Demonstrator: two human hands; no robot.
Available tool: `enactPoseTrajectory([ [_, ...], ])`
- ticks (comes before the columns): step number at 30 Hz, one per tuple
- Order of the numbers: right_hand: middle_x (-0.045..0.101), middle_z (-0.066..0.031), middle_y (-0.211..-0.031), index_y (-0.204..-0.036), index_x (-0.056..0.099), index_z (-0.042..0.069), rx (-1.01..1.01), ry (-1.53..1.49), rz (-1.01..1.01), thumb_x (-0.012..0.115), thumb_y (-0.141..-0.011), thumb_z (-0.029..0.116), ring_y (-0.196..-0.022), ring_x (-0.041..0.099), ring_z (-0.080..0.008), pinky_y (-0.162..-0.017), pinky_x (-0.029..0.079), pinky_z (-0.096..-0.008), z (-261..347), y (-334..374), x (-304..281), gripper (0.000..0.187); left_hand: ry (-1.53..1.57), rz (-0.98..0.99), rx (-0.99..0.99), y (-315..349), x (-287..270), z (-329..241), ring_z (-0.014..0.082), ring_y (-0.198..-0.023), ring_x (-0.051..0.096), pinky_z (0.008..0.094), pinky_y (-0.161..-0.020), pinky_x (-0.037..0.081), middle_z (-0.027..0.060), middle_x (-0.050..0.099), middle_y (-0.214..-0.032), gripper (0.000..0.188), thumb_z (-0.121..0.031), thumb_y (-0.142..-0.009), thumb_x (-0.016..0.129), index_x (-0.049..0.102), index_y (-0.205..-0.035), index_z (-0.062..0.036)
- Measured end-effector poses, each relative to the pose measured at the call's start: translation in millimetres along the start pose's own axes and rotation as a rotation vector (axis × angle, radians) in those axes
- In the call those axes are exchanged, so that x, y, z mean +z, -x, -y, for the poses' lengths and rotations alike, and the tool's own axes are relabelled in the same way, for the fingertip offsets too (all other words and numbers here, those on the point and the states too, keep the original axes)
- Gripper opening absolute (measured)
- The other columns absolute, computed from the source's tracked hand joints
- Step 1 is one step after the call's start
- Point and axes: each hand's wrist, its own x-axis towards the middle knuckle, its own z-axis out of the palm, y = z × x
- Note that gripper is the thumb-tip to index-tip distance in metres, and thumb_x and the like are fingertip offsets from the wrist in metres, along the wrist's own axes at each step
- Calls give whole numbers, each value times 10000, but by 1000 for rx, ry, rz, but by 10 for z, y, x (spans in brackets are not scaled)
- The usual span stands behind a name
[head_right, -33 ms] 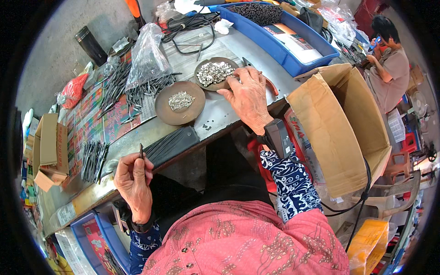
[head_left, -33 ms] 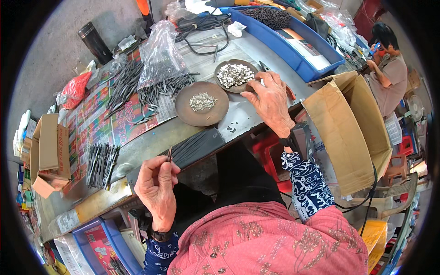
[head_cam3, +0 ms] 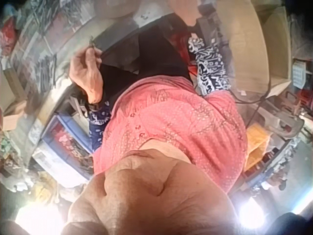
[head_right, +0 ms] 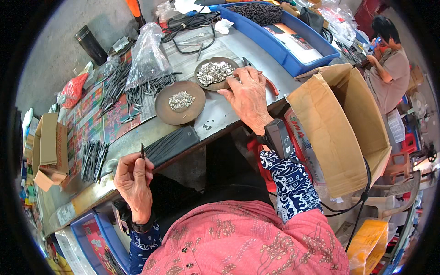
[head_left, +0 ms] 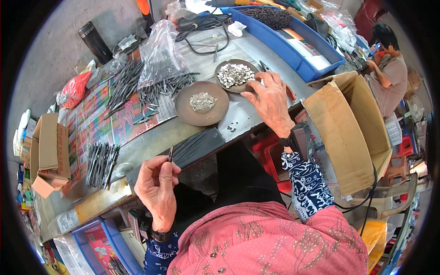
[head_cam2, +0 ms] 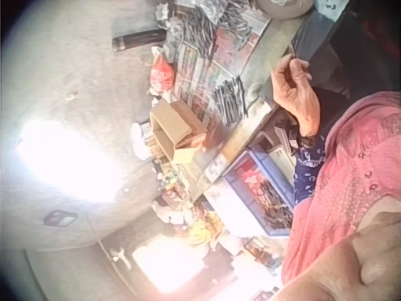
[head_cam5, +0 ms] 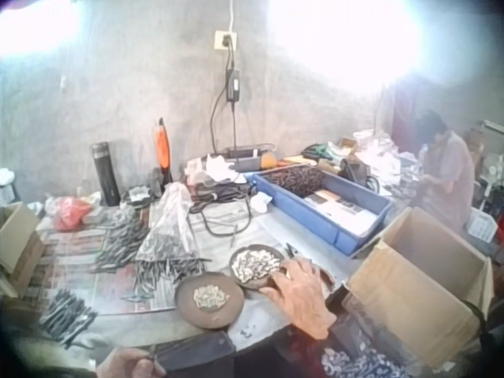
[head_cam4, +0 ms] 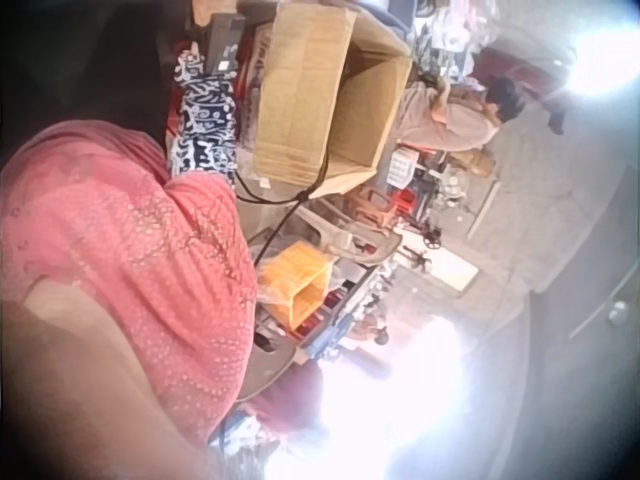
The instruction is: The person repeatedly picks a black wire and a small metal connector, slides the connector onto the wire, and places the assembled unit on the table. The process is repeated continuously with components taken from piles on the workbench.
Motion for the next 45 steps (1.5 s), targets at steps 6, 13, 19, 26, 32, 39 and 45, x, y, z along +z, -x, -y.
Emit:
enactPoseTrajectory([
  [6,585,-35,-974,-886,688,119,12,-96,39,733,-749,188,-1033,500,-271,-879,374,-457,33,-29,7,160,31,-49,-132,52,58,-90,61,-620,559,171,-554,438,76,660,-809,140,35,-889,599,584,-1028,22],
  [13,625,-80,-835,-827,639,40,35,-253,21,677,-779,85,-835,556,-296,-763,429,-396,269,-107,-128,76,189,3,-146,120,58,-138,60,-586,542,171,-508,402,103,676,-842,151,36,-907,597,602,-1056,13],
  [19,637,-89,-834,-899,654,8,43,-702,84,657,-801,-8,-740,619,-188,-652,481,-277,960,77,-378,100,354,43,-166,157,66,-138,62,-561,519,173,-469,352,108,672,-835,128,-10,-927,605,621,-1054,-4],
  [26,652,-55,-855,-901,642,0,142,-1221,206,704,-795,-34,-731,622,-108,-640,493,-237,1544,205,-557,127,416,68,-168,220,78,-168,67,-549,510,179,-463,345,98,674,-830,124,-8,-929,599,626,-1051,-10],
  [32,623,-87,-830,-918,617,2,117,-1265,172,695,-792,-48,-730,634,-172,-643,507,-272,1649,205,-559,156,413,65,-151,269,61,-185,62,-543,498,181,-464,345,94,680,-827,130,-7,-935,590,625,-1060,-6],
  [39,649,-72,-859,-897,636,-4,69,-1220,151,703,-805,-37,-733,632,-121,-638,505,-236,1673,212,-559,119,413,70,-119,283,45,-155,61,-547,491,182,-469,343,92,680,-832,131,3,-942,572,622,-1064,5],
  [45,644,-68,-861,-896,632,-5,62,-1201,172,697,-816,-36,-741,625,-111,-641,504,-233,1680,228,-545,107,401,69,-120,299,24,-155,61,-551,489,182,-472,342,88,679,-831,131,2,-943,571,622,-1063,8],
])
